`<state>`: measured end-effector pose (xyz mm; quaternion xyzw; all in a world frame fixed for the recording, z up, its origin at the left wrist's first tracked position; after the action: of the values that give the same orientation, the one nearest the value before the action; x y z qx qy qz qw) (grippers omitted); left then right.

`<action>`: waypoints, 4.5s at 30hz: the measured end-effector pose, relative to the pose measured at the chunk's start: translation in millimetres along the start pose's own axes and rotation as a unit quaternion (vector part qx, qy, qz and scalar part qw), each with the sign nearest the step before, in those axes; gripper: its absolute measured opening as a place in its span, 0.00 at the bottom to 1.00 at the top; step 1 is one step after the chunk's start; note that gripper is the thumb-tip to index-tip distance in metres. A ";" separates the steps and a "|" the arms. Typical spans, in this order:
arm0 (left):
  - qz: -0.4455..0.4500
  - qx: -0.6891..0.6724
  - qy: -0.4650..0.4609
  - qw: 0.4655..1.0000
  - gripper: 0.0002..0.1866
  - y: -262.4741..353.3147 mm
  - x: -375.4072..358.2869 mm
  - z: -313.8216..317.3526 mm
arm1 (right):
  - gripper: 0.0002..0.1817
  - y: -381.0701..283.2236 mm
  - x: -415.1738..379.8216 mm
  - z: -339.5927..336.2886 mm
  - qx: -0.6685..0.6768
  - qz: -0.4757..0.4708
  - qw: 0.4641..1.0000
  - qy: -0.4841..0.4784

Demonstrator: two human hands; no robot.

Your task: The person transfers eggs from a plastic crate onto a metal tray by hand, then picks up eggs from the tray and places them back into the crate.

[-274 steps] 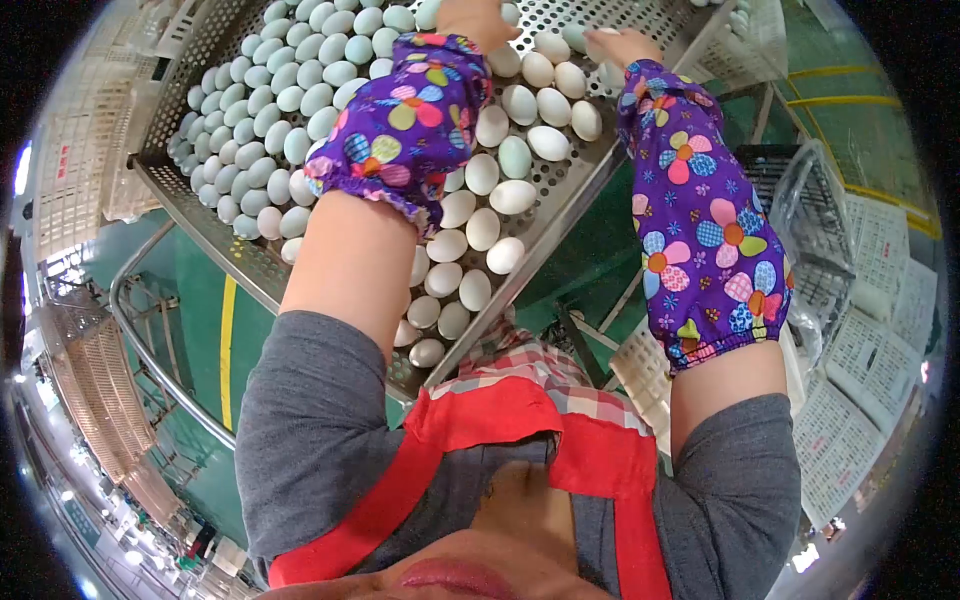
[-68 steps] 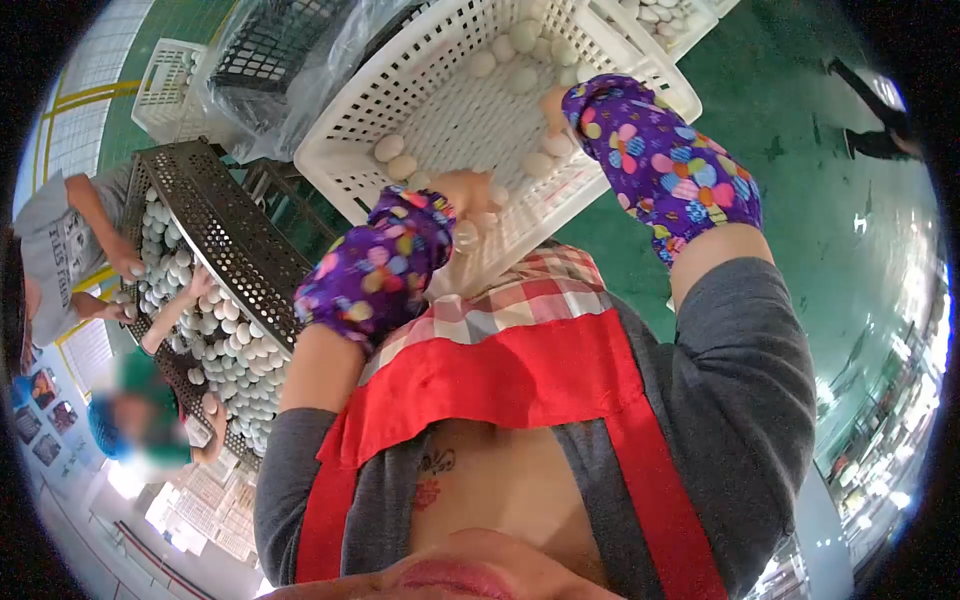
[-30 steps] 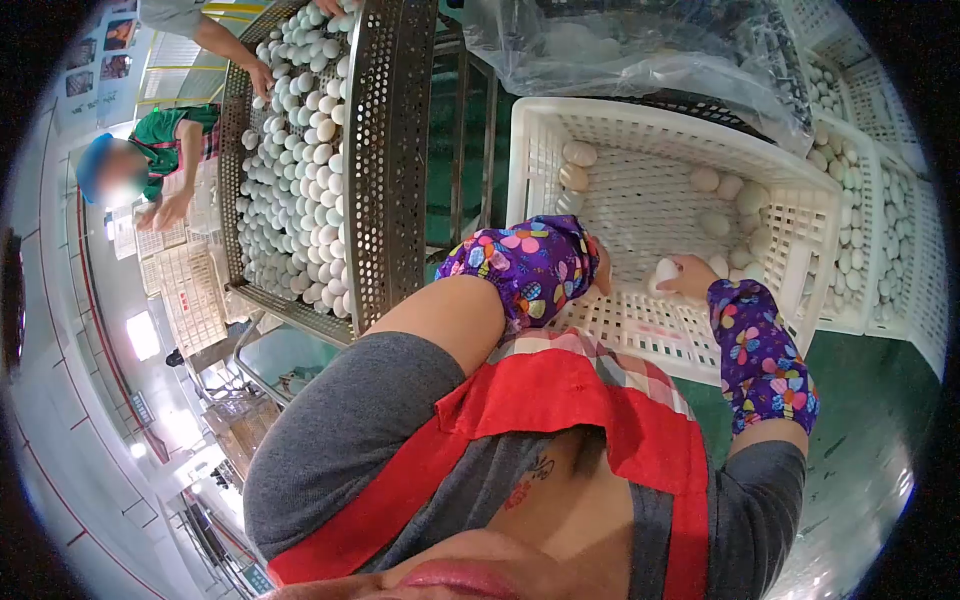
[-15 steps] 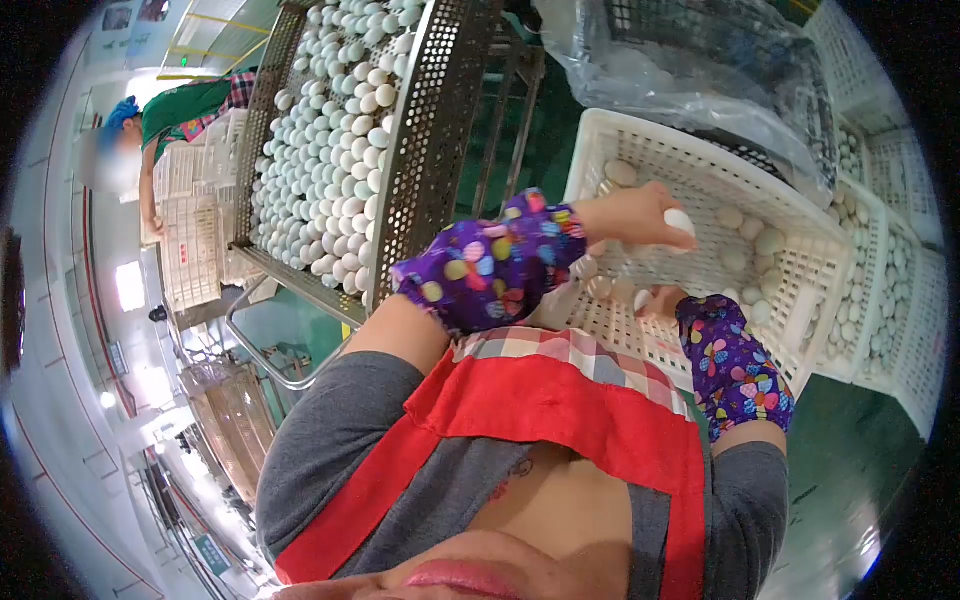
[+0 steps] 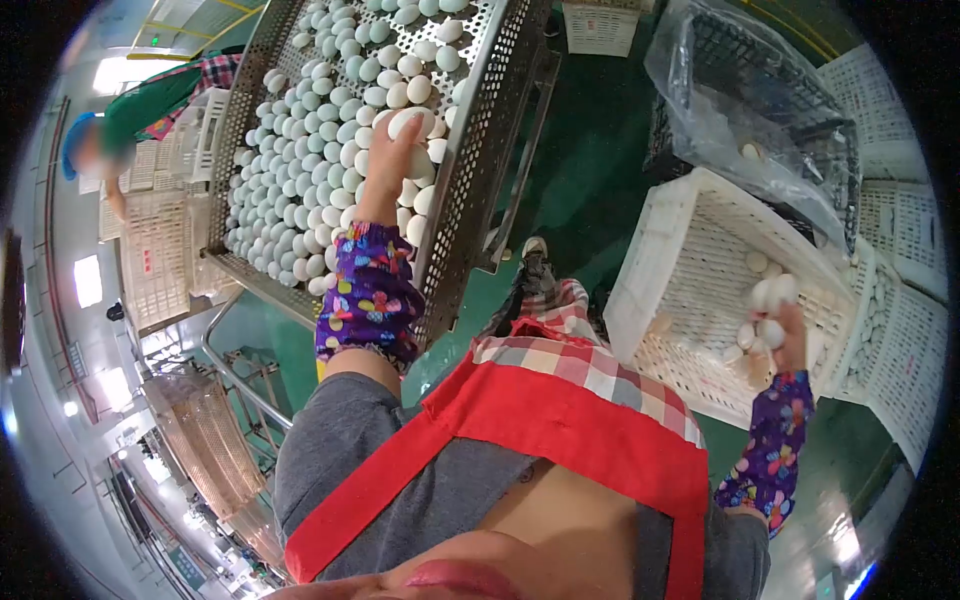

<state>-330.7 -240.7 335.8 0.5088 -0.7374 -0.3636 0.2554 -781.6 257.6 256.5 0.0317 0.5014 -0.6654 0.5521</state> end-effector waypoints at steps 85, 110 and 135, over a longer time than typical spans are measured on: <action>-0.024 0.218 0.165 0.962 0.12 -74.8 -54.7 -46.8 | 0.14 73.0 -6.8 137.2 -0.576 -0.189 0.794 -0.046; -0.208 -0.506 -0.076 0.833 0.23 -166.2 16.7 -82.1 | 0.11 146.3 -17.9 179.7 -0.649 -0.124 0.747 0.076; -0.039 0.516 -0.329 0.790 0.13 -209.2 36.7 91.8 | 0.12 145.4 -8.2 164.2 -0.661 -0.240 0.709 0.055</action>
<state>-294.1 -295.2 113.9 0.4427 -0.8343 -0.0845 -0.3175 -583.0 164.3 250.8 -0.4266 0.8330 -0.2710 0.2251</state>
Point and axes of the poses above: each hand's wrist, its own x-axis towards the middle knuckle, its own z-axis out of the palm, y = z × x, the point moved 7 cm from there along x, towards the middle knuckle, and after that the axes turned 13 degrees about x, right-handed, at the moved point
